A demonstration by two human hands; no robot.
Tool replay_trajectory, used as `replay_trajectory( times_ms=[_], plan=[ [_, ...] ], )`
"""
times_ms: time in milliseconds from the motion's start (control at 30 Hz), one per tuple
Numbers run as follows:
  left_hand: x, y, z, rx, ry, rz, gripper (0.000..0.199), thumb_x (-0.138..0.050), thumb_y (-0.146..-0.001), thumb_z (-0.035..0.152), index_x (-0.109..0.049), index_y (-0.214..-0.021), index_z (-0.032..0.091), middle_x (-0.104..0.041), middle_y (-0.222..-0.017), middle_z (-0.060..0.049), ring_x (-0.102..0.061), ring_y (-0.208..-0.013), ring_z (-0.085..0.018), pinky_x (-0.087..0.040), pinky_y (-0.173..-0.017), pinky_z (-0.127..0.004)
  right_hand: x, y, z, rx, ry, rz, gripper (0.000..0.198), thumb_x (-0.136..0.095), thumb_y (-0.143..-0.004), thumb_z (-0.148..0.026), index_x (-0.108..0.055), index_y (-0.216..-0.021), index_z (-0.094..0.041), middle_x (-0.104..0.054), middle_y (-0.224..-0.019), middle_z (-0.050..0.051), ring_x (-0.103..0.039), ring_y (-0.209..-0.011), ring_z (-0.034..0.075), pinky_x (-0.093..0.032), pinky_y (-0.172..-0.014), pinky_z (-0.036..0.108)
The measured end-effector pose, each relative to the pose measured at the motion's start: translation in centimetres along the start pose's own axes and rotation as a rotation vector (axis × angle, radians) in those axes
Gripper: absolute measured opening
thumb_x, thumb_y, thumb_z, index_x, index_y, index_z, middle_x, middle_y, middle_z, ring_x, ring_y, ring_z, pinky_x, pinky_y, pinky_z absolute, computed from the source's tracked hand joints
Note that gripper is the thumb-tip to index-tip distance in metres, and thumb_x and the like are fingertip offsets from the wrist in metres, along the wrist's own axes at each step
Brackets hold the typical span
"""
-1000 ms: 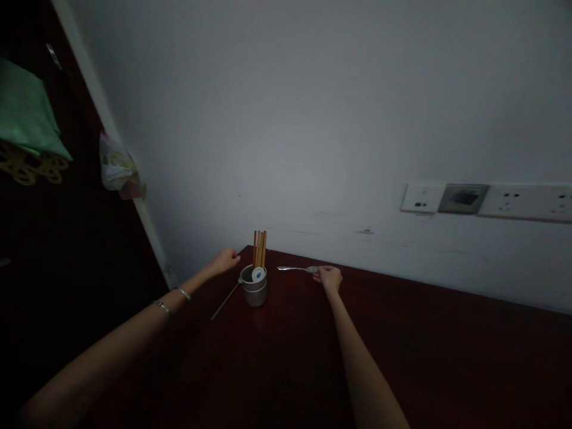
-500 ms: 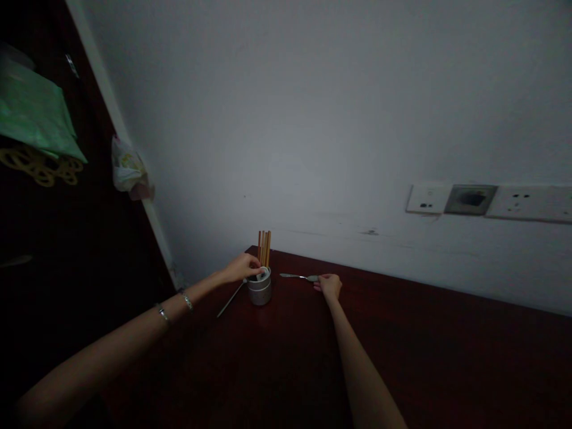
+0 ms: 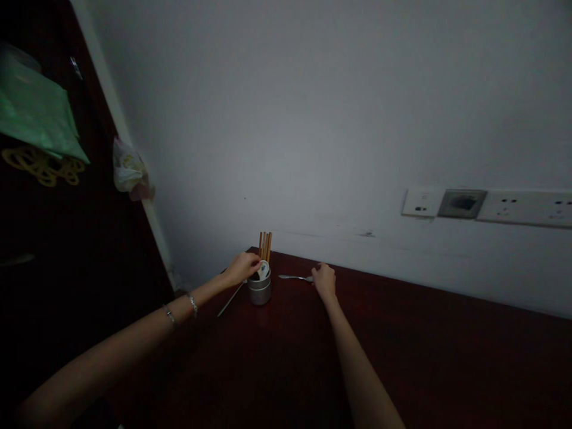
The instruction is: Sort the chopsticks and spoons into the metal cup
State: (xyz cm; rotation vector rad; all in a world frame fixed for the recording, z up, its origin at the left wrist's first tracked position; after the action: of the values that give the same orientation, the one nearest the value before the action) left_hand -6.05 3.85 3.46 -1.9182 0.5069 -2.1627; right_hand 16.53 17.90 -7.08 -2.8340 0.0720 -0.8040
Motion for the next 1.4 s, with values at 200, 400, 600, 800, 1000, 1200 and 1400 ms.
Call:
replay_trajectory(
  times_ms=[200,400,600,800,1000,1200,1400],
  plan=[
    [5.3,-0.6,-0.4,0.032,0.073,0.233,0.029,-0.045,-0.081,0.032,-0.068,-0.077,0.015,-0.065,-0.073,-0.006,-0.054,-0.062,-0.013,-0.036,-0.058,-0.022,1.5,3.7,-9.3,0.462,0.030,0.083,0.030,-0.046,-0.075,-0.020,-0.064,-0.096,-0.011,-0.065,-0.086,0.011,-0.059,-0.077,0.018,-0.043,-0.075,0.028],
    [10.4,1.2,-3.4,0.283,0.334,0.382,0.024,-0.053,-0.073,0.030,-0.067,-0.070,0.011,-0.062,-0.057,-0.003,-0.051,-0.050,-0.010,-0.036,-0.050,-0.020,0.6,10.7,-15.9,0.441,-0.431,-0.281,0.035,-0.048,-0.078,-0.036,-0.058,-0.102,-0.013,-0.064,-0.085,0.009,-0.059,-0.069,0.016,-0.050,-0.051,0.025],
    [5.8,7.0,-5.4,0.540,0.583,0.077,0.021,-0.051,-0.070,0.025,-0.060,-0.057,0.012,-0.040,-0.031,0.005,-0.035,-0.029,-0.007,-0.025,-0.035,-0.019,-4.1,18.1,-15.9,0.066,-0.676,-0.843,0.032,-0.051,-0.078,-0.034,-0.054,-0.102,-0.012,-0.063,-0.081,0.008,-0.062,-0.063,0.015,-0.047,-0.035,0.019],
    [-2.3,13.6,-6.3,0.708,0.761,-0.187,0.019,-0.051,-0.068,0.024,-0.055,-0.053,0.013,-0.049,-0.042,0.003,-0.033,-0.029,-0.005,-0.024,-0.032,-0.019,-7.2,20.0,-11.3,-0.066,-0.578,-0.799,0.017,-0.048,-0.079,-0.022,-0.057,-0.088,-0.010,-0.058,-0.060,0.001,-0.055,-0.047,0.008,-0.042,-0.032,0.014],
    [-7.6,17.4,-5.5,0.711,0.698,-0.420,0.021,-0.053,-0.066,0.030,-0.052,-0.051,0.015,-0.047,-0.042,0.004,-0.032,-0.028,-0.006,-0.022,-0.030,-0.020,-8.8,20.8,-7.0,-0.088,-0.414,-0.852,0.017,-0.042,-0.079,-0.015,-0.057,-0.084,-0.009,-0.055,-0.053,-0.002,-0.053,-0.041,0.008,-0.041,-0.030,0.015],
    [-8.7,17.7,-4.6,0.639,0.639,-0.532,0.029,-0.057,-0.064,0.041,-0.053,-0.051,0.015,-0.046,-0.041,0.004,-0.032,-0.029,-0.005,-0.022,-0.031,-0.020,-8.3,21.2,-6.1,-0.078,-0.372,-0.887,0.018,-0.042,-0.080,-0.017,-0.058,-0.084,-0.009,-0.054,-0.054,-0.002,-0.053,-0.042,0.007,-0.042,-0.030,0.015],
    [-8.5,17.2,-4.2,0.577,0.586,-0.595,0.035,-0.059,-0.062,0.048,-0.053,-0.049,0.015,-0.046,-0.041,0.003,-0.034,-0.030,-0.006,-0.025,-0.032,-0.020,-8.1,21.1,-5.7,-0.083,-0.394,-0.893,0.019,-0.043,-0.080,-0.020,-0.059,-0.084,-0.010,-0.056,-0.055,-0.001,-0.054,-0.043,0.008,-0.042,-0.031,0.016]
  ],
)
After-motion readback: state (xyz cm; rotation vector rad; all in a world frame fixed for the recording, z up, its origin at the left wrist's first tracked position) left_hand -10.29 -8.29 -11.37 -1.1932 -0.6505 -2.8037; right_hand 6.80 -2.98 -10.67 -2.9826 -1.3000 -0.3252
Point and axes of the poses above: each hand's wrist, its own y-axis away from the middle knuckle, its own x-axis out of the back of the hand, z = x × y, the point moved 7 cm from there along -y, towards the middle knuckle
